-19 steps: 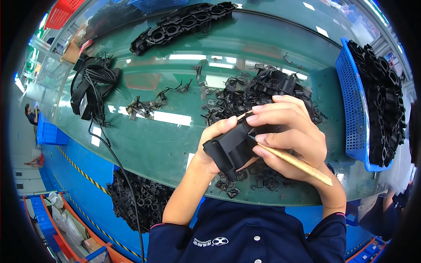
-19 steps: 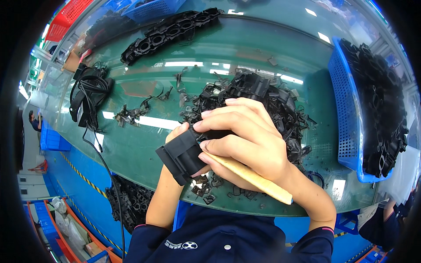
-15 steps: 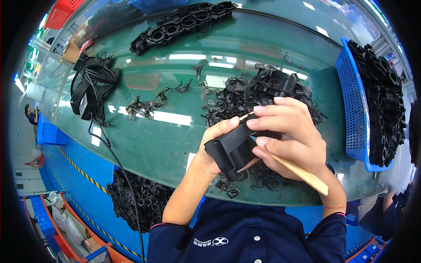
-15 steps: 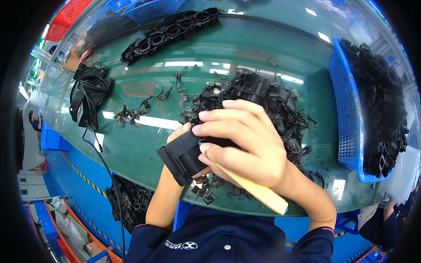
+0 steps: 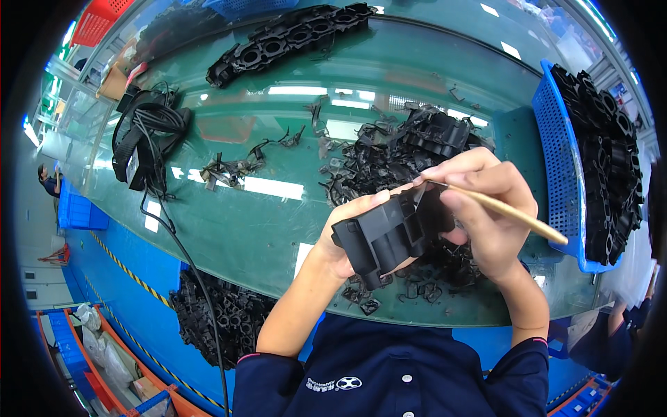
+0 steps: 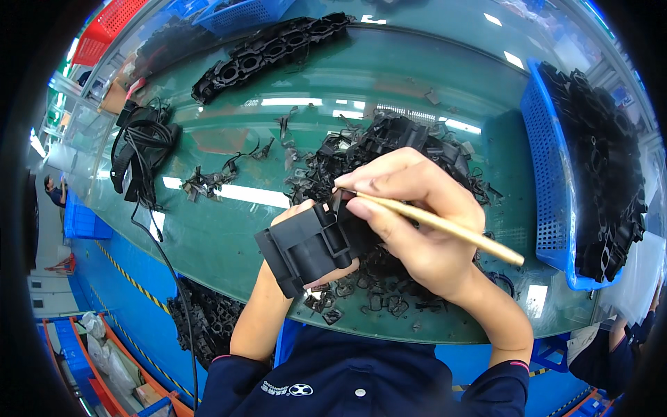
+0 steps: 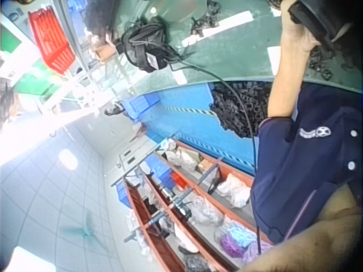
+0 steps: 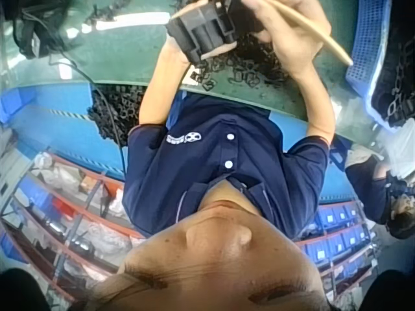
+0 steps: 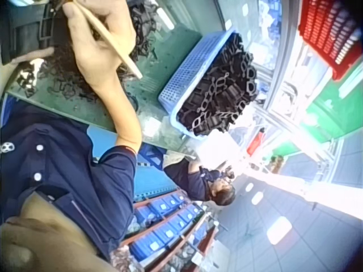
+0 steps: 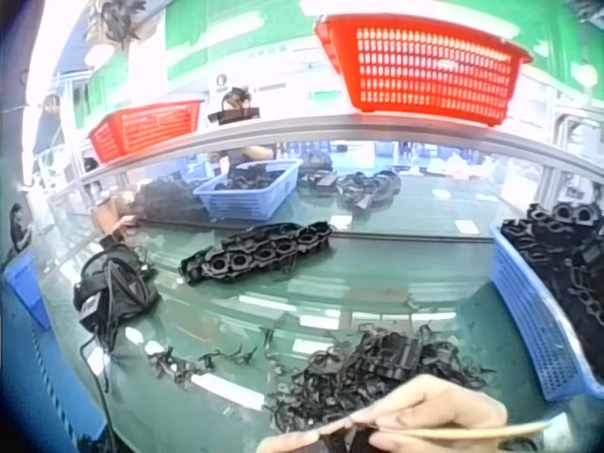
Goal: Manually scraping and deburring edges of a black plastic component using a specialized tool.
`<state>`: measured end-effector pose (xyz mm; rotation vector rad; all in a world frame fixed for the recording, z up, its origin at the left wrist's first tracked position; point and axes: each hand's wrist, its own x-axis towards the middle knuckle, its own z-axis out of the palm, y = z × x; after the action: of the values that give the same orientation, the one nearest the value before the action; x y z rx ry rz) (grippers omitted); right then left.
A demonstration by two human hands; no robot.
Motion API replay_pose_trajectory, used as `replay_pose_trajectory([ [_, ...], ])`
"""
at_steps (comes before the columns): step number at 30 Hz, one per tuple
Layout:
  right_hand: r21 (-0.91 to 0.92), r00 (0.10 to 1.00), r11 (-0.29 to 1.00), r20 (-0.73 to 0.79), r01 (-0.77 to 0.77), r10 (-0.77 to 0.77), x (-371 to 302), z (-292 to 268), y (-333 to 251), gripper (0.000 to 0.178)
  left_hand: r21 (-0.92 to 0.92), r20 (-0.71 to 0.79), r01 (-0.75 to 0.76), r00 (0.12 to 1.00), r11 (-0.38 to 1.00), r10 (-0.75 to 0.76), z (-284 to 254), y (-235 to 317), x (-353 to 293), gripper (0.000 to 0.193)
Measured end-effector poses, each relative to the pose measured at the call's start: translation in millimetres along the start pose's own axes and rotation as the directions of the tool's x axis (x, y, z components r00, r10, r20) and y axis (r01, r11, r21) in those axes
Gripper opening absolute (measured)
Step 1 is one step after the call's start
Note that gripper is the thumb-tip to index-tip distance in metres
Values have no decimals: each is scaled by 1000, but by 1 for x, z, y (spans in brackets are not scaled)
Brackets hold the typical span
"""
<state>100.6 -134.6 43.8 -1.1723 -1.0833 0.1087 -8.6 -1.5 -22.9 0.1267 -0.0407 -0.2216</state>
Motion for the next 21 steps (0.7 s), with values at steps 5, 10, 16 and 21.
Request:
replay_pose_trajectory([
  [5,-57,998,998,51,35,-32,2,-1,1,16,47,-57,17,998,999,-15,-3,5,0,81],
  [10,-222,995,972,-59,71,-86,3,-8,8,15,9,45,-216,976,976,215,24,3,8,111],
  [16,-94,969,977,-174,-191,172,0,5,-12,10,507,90,-251,967,824,239,30,10,5,121],
  [21,-75,977,977,-92,-201,193,3,0,-9,9,655,83,-284,948,701,307,12,4,4,90],
])
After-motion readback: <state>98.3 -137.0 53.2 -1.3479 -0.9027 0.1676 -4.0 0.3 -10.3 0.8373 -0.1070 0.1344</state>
